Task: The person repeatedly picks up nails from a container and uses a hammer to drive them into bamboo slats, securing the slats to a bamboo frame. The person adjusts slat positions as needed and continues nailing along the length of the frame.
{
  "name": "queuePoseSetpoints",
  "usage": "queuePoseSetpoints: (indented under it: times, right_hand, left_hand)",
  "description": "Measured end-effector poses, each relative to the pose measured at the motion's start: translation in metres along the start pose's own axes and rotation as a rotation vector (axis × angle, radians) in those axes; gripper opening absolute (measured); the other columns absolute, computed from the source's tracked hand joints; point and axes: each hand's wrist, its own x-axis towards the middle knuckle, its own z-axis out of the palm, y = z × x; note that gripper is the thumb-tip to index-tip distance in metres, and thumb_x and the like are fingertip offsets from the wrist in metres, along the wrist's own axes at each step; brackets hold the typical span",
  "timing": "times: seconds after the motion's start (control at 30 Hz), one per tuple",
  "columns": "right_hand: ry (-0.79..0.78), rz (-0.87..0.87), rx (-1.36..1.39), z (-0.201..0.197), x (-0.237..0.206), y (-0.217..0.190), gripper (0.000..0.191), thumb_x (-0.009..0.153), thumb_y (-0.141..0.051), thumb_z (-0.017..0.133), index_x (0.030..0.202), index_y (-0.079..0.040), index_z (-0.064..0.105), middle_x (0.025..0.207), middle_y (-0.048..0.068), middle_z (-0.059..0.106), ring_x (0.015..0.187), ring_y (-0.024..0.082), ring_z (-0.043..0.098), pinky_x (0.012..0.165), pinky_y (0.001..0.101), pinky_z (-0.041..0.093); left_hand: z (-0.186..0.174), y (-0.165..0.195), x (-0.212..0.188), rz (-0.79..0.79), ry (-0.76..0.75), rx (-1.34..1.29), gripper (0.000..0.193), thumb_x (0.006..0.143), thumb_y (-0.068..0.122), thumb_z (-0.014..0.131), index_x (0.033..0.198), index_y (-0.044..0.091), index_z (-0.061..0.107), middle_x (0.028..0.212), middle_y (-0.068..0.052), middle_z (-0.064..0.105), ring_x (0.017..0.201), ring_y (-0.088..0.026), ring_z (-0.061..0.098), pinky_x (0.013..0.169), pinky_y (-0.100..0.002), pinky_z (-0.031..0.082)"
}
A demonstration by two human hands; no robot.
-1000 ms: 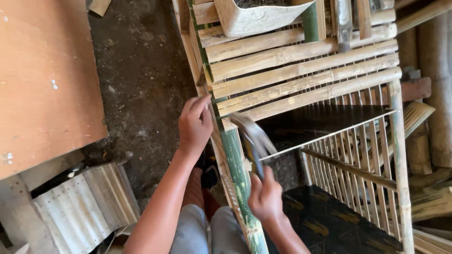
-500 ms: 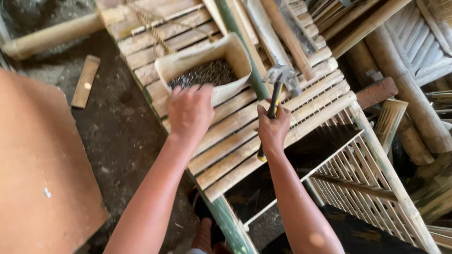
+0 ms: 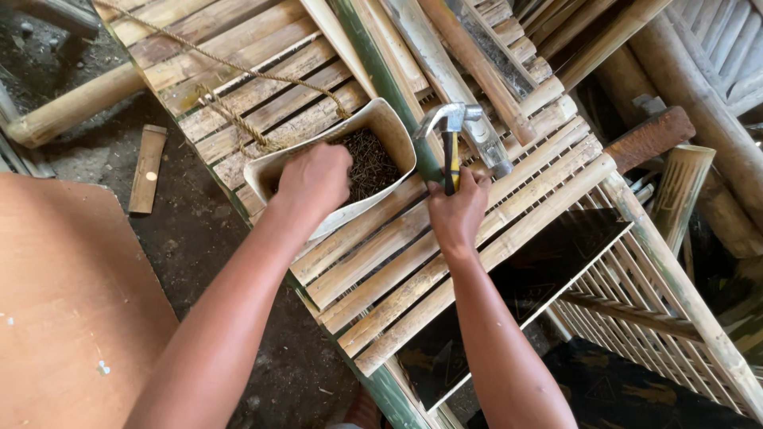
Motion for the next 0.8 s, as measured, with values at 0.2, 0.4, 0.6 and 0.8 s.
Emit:
queuePoseSetpoints:
  times: [0.2,0.4,0.6,0.8]
  right_hand:
    - [-0.419,0.366,0.237,-0.057,-0.003,0.015,0.032,0.085,-0.016,0.076,0.113,-0.002,0.069,0.079,0.007,0.068,0.063,0.015,0.060,0.060,0.0314,0.051]
    - [-0.616,0.361,0.777,-0.090,-0.048,0.062,0.038,0.083,-0.020,0.083,0.108,0.005,0.070,0.080,0.009,0.066,0.068,0.016,0.060,0.067,0.0284,0.051]
    - [-0.393,0.574,1.007,-0.120,-0.116,0.093,0.035,0.080,-0.017,0.078,0.108,0.003,0.070,0.083,0.012,0.073,0.070,0.018,0.065,0.066,0.0312,0.053]
    - [-0.183,0.695,1.045,-0.117,-0.183,0.078,0.031,0.082,-0.007,0.073,0.110,0.002,0.063,0.090,0.011,0.074,0.078,0.019,0.073,0.073,0.0365,0.062]
  left_hand:
    - [-0.014,0.007,-0.041,-0.084,0.289,-0.020,0.025,0.100,0.009,0.063,0.079,0.006,0.076,0.069,-0.011,0.071,0.056,-0.019,0.067,0.052,-0.033,0.057]
    - [-0.011,0.033,-0.064,0.231,0.738,-0.119,0.007,0.090,0.011,0.073,0.089,0.005,0.074,0.089,-0.010,0.074,0.063,-0.017,0.069,0.052,-0.029,0.059]
    - [0.029,0.114,-0.076,0.192,0.422,-0.583,0.013,0.091,0.009,0.067,0.092,0.003,0.056,0.076,-0.014,0.067,0.059,-0.020,0.070,0.053,-0.031,0.058]
    - [0.089,0.172,-0.082,0.033,0.420,-0.841,0.009,0.103,0.011,0.051,0.101,0.002,0.051,0.075,-0.019,0.064,0.062,-0.035,0.067,0.056,-0.048,0.049]
